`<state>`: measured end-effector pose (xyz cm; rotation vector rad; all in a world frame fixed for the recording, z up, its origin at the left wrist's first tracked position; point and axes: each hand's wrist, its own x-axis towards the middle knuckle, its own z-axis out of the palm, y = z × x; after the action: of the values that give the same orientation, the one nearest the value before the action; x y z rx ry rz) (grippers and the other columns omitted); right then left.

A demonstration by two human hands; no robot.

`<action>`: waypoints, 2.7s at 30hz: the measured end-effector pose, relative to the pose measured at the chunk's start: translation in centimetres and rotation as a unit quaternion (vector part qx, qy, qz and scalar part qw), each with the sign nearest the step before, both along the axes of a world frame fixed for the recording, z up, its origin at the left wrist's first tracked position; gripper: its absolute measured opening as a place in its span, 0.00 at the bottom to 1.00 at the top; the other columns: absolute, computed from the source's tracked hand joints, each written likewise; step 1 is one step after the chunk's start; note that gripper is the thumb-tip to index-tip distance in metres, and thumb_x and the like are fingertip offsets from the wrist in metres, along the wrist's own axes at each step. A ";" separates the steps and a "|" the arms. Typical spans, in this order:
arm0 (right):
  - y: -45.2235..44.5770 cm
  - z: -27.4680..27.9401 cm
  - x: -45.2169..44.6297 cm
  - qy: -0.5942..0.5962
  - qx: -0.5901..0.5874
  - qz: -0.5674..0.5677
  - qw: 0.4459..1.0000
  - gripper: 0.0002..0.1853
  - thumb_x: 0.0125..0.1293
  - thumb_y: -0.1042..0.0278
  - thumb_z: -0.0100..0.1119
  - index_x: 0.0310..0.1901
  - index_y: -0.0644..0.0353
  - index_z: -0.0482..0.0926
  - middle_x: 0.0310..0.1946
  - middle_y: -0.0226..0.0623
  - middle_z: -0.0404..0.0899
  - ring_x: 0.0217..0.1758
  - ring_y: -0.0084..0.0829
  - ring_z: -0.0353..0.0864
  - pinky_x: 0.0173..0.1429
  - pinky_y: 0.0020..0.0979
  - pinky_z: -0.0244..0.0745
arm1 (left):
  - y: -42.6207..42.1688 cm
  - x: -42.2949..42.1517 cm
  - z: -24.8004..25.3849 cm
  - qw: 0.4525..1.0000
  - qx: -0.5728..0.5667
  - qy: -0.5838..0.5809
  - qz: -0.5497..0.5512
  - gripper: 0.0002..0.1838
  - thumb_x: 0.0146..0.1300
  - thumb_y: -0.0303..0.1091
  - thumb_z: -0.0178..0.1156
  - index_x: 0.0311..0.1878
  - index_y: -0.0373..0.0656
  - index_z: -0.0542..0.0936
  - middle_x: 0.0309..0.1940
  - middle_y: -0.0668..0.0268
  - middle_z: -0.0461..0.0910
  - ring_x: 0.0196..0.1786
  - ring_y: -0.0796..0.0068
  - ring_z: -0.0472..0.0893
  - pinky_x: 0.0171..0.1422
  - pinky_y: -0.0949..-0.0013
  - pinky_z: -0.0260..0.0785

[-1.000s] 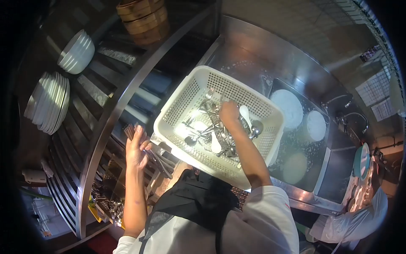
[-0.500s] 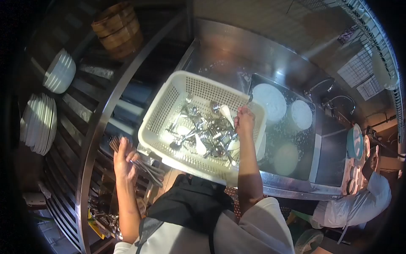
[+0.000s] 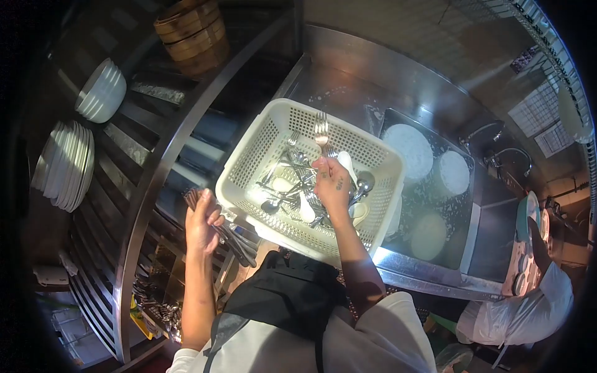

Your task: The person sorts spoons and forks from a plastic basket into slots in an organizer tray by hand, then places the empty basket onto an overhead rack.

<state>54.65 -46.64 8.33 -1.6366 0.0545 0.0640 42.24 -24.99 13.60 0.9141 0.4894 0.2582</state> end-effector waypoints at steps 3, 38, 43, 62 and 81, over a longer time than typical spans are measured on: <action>1.0 1.3 -1.3 -0.019 -0.007 0.051 0.999 0.13 0.67 0.64 0.47 0.31 0.64 0.77 0.12 0.22 0.62 0.15 0.13 0.59 0.20 0.20 0.53 | -1.1 0.8 1.1 0.997 0.055 0.034 -0.044 0.10 0.58 0.34 0.61 0.39 0.39 0.74 0.19 0.77 0.64 0.16 0.89 0.58 0.19 0.81 0.52; 7.7 2.8 -10.3 0.017 -0.078 0.365 0.928 0.12 0.67 0.65 0.48 0.33 0.64 0.77 0.13 0.21 0.63 0.16 0.12 0.58 0.20 0.18 0.52 | 8.7 -12.7 -9.0 0.947 -0.296 0.069 0.108 0.14 0.62 0.42 0.56 0.26 0.47 0.68 0.11 0.80 0.59 0.12 0.91 0.60 0.16 0.84 0.53; 8.9 1.6 -11.8 0.060 -0.021 0.401 0.914 0.13 0.70 0.66 0.41 0.42 0.63 0.76 0.16 0.24 0.66 0.16 0.13 0.61 0.21 0.17 0.57 | 8.1 -12.6 -8.9 0.952 -0.293 0.024 0.082 0.07 0.63 0.34 0.54 0.39 0.43 0.71 0.14 0.80 0.59 0.15 0.92 0.60 0.19 0.85 0.55; 13.4 0.2 -15.0 -0.180 -0.047 0.422 0.887 0.16 0.60 0.81 0.45 0.51 0.66 0.71 0.31 0.43 0.71 0.31 0.34 0.72 0.39 0.28 0.68 | 6.0 -11.1 -7.0 0.985 -0.141 0.041 0.093 0.24 0.57 0.58 0.49 0.34 0.43 0.70 0.46 0.55 0.75 0.49 0.60 0.75 0.49 0.61 0.72; 6.3 -7.5 3.8 -0.170 -0.230 0.209 0.935 0.07 0.56 0.71 0.57 0.32 0.65 0.79 0.24 0.39 0.79 0.29 0.26 0.77 0.35 0.27 0.70 | 7.7 -14.4 -6.8 0.961 -0.203 -0.071 0.175 0.11 0.67 0.45 0.48 0.36 0.48 0.68 0.19 0.78 0.61 0.18 0.89 0.59 0.26 0.81 0.60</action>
<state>58.50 -40.39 0.84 -2.0831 -0.5856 0.0978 27.86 -17.31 6.85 0.3995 0.5449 0.5207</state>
